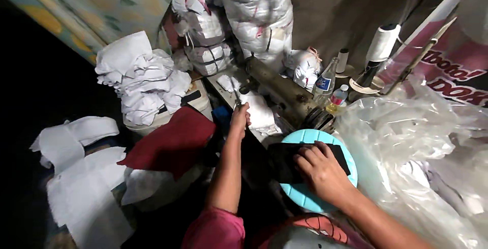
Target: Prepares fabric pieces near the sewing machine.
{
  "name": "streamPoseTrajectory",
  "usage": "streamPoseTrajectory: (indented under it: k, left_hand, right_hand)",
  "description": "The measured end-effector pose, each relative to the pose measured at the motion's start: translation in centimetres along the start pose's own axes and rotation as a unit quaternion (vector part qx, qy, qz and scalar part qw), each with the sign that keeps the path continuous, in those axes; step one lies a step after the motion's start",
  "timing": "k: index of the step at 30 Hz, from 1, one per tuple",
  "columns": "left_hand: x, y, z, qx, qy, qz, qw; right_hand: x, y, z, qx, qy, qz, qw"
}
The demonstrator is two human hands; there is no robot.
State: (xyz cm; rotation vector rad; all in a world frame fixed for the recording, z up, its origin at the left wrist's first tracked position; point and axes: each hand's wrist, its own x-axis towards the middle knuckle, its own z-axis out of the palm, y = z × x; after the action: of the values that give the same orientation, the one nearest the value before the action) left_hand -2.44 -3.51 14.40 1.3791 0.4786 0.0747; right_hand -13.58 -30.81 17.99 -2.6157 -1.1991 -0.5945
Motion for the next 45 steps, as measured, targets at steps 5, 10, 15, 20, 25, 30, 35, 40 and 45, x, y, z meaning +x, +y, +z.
streamPoseTrajectory:
  k: [5,10,15,20,25,30,35,40,45]
  left_hand:
    - [7.4,-2.7,2.0,0.174,0.037,-0.067,0.982]
    - [8.3,-6.2,2.5,0.434,-0.025,-0.035,0.900]
    - [2.6,-4.4,1.9,0.368,-0.109,0.064,0.921]
    - [-9.6,-4.6,1.4,0.140,-0.283,0.152,0.937]
    - [-12.5,-6.0,0.2,0.143,-0.235,0.168,0.947]
    - [-13.0,-4.4,-0.4,0.215,-0.181,0.173,0.944]
    - [-14.8,-4.4,2.4,0.331,-0.184,0.192,0.905]
    - [-17.1,-6.3,5.5,0.354,-0.152,0.222,0.896]
    - [-17.2,-4.7,5.5,0.249,-0.095,0.138,0.954]
  right_hand:
    - [-0.5,-0.2,0.3,-0.030,-0.002,0.008,1.000]
    - [-0.7,-0.2,-0.3,-0.029,-0.006,0.017,0.999]
    - [-1.7,0.1,-1.4,0.009,-0.029,0.041,0.999]
    - [-3.4,1.7,-3.8,0.080,-0.011,0.050,0.995]
    - [-10.0,8.2,-7.4,0.042,0.138,0.272,0.951]
    - [-19.8,13.7,-9.5,0.142,-0.214,0.628,0.734]
    - [-22.6,10.6,-9.7,0.242,-0.305,0.573,0.721]
    - [-23.0,10.4,-9.9,0.226,-0.277,0.563,0.745]
    - [-23.3,10.0,-8.6,0.142,-0.086,0.477,0.863]
